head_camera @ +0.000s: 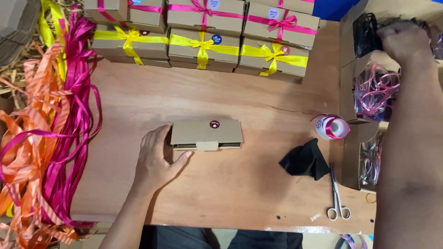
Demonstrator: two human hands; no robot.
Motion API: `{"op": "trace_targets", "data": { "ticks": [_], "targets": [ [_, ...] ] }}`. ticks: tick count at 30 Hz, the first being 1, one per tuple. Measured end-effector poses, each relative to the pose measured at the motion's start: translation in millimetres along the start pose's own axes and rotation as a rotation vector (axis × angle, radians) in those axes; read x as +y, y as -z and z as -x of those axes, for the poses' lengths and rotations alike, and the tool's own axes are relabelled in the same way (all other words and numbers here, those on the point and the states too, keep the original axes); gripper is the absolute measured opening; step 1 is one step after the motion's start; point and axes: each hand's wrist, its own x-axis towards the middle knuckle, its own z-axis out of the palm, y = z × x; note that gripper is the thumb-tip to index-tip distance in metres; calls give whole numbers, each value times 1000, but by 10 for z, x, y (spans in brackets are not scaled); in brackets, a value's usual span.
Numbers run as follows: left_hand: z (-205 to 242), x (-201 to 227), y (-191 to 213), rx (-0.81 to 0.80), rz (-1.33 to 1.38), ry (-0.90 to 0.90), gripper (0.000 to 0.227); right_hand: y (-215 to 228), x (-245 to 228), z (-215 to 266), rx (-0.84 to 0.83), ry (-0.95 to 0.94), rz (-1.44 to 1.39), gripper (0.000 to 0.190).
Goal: The person folds a cardboard box by hand, places a pair of sunglasses inside it, and closes the box.
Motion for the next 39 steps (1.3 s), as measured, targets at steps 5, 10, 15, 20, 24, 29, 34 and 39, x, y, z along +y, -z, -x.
{"op": "trace_targets", "data": {
  "ticks": [5,10,15,20,24,29,34,39],
  "targets": [
    [-36,-27,-16,-55,4,49,78,-87,-75,-183,-140,-200,188,46],
    [-8,-55,-20,-63,5,56,77,-259,576,-346,24,-106,144,43],
    [-16,-89,-58,49,103,-32,85,-119,892,-271,296,-112,-312,28],
    [18,-101,-57,72,128,-60,87,-36,875,-181,451,-186,-686,18],
    [40,-76,5,83,201,-104,81,365,-647,691,516,-221,-945,12],
    [65,-94,4,222,264,-120,67,277,-1918,1996,385,-236,-1510,12],
    [175,31,-27,323,266,-149,64,-300,-2616,3025,314,-191,-1713,16],
    [120,227,-41,139,75,-8,107,-836,-2686,3420,131,-249,-1697,24]
  ]
}}
